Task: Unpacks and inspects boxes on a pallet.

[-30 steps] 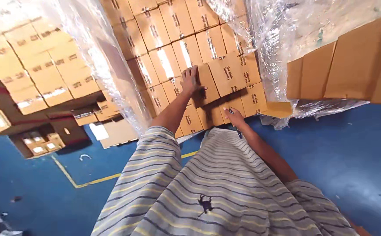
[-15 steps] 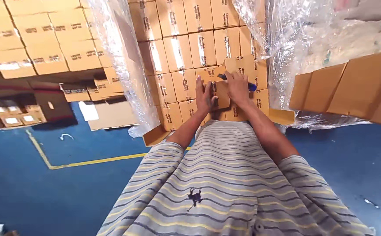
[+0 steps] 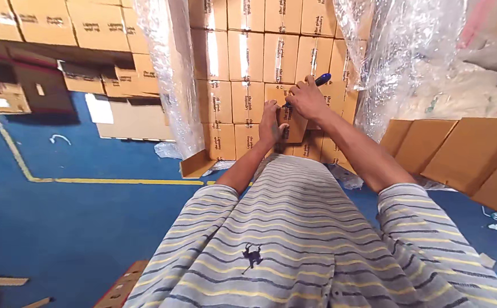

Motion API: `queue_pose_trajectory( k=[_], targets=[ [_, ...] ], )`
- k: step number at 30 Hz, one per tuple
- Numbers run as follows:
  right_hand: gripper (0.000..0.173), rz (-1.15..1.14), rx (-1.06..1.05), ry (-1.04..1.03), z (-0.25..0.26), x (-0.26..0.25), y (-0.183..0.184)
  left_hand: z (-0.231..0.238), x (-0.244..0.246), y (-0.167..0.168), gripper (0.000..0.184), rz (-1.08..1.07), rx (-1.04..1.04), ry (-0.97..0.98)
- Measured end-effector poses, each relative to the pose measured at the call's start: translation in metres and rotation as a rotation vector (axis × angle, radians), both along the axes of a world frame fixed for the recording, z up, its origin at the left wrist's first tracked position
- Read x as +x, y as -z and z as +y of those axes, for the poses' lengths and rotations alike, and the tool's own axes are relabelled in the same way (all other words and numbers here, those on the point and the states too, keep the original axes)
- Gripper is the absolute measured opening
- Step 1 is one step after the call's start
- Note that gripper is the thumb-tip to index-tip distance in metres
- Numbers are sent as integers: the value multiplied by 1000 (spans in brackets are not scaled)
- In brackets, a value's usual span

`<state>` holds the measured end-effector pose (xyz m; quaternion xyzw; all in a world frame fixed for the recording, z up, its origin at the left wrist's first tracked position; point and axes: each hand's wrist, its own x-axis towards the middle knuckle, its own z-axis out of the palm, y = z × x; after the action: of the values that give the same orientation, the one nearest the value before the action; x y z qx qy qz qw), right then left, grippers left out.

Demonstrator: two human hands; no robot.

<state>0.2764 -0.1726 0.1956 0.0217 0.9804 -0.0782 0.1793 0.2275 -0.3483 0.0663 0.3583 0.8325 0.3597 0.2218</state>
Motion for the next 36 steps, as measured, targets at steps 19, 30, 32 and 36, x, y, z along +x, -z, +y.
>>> queue_pose_trajectory(
  k=[19,30,32,36],
  targets=[
    [50,190,-661,1182,-41,88,68,23,-15,-35,21,-21,-161,253],
    [32,-70,-231,713,-124,69,17,-43,-8,-55,26,-188,-283,179],
    [26,-155,-192,678,-135,64,18,-54,-1,-44,27,-236,-289,138],
    [36,-142,-166,719,-145,81,44,-69,-20,-54,31,-289,-237,-17]
  ],
)
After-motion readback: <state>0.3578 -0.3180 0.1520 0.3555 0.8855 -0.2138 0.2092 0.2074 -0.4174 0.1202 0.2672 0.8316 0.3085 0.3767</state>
